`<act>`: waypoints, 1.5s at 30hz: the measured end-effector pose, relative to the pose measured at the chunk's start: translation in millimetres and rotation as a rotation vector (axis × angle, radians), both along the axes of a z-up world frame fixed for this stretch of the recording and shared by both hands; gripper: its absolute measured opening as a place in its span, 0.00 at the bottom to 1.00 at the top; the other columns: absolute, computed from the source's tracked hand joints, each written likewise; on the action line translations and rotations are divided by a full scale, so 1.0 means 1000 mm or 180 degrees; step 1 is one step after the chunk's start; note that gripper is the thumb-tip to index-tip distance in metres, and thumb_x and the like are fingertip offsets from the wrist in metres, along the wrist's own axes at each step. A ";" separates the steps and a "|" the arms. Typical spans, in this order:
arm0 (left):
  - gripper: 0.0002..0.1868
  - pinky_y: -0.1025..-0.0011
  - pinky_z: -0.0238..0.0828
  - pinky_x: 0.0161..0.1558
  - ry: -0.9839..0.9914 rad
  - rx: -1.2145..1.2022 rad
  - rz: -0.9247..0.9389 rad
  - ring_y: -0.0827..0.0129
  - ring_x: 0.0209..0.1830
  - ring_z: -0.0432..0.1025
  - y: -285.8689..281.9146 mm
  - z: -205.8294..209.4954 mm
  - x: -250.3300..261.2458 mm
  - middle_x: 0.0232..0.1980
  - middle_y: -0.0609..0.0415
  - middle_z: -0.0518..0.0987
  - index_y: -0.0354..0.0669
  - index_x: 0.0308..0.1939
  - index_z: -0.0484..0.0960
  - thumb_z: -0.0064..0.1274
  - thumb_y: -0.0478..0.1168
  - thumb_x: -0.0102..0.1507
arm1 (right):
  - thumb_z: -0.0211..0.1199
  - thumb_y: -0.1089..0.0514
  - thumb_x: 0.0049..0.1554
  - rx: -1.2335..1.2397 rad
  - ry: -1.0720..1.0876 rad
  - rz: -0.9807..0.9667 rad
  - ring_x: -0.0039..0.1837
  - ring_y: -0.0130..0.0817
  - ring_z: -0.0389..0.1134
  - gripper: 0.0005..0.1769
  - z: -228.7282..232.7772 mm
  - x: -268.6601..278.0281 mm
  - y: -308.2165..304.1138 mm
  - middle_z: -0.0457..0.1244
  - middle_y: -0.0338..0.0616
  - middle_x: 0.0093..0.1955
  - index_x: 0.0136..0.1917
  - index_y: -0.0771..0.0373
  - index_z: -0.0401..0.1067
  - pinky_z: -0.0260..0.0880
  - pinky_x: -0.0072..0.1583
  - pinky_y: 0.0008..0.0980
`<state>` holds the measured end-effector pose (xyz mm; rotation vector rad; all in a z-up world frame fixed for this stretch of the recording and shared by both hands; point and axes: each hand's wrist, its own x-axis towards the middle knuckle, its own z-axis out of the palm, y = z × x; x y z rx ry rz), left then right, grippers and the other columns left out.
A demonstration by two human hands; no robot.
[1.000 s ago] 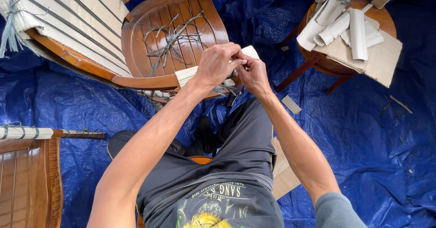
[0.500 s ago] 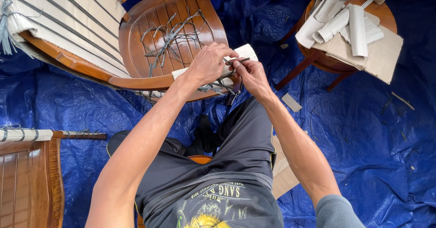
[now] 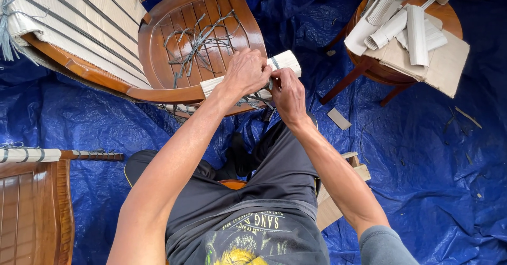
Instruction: Wrapping cardboard protectors around chair armrests and securing them with ties.
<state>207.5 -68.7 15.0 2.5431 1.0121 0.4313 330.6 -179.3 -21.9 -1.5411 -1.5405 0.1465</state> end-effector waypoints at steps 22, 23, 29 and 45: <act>0.08 0.62 0.71 0.29 -0.0891 -0.0823 0.0967 0.68 0.28 0.76 -0.016 -0.028 0.012 0.30 0.57 0.82 0.45 0.35 0.78 0.55 0.42 0.67 | 0.62 0.64 0.64 0.0193 0.0764 -0.0410 0.47 0.41 0.70 0.05 -0.017 -0.031 -0.046 0.67 0.49 0.48 0.47 0.70 0.70 0.71 0.49 0.35; 0.07 0.63 0.72 0.29 -0.1024 -0.0686 0.1001 0.69 0.28 0.76 -0.011 -0.037 0.013 0.31 0.59 0.82 0.46 0.35 0.78 0.54 0.42 0.67 | 0.62 0.65 0.63 0.0258 0.0783 -0.0363 0.48 0.42 0.70 0.05 -0.017 -0.032 -0.047 0.67 0.49 0.48 0.47 0.70 0.70 0.70 0.50 0.35; 0.10 0.66 0.72 0.28 -0.1036 -0.0517 0.1309 0.70 0.27 0.73 -0.004 -0.046 0.013 0.29 0.58 0.81 0.45 0.31 0.77 0.56 0.42 0.65 | 0.62 0.67 0.62 0.0030 0.1040 -0.0368 0.44 0.42 0.68 0.05 -0.039 -0.044 -0.052 0.65 0.50 0.44 0.45 0.70 0.69 0.69 0.49 0.35; 0.05 0.60 0.76 0.43 -0.0521 0.0098 -0.0785 0.54 0.42 0.77 -0.042 0.006 -0.020 0.40 0.48 0.80 0.36 0.39 0.82 0.58 0.35 0.62 | 0.63 0.64 0.64 0.0510 0.1509 -0.0452 0.41 0.21 0.66 0.03 -0.005 -0.026 -0.034 0.67 0.42 0.49 0.49 0.67 0.72 0.67 0.41 0.22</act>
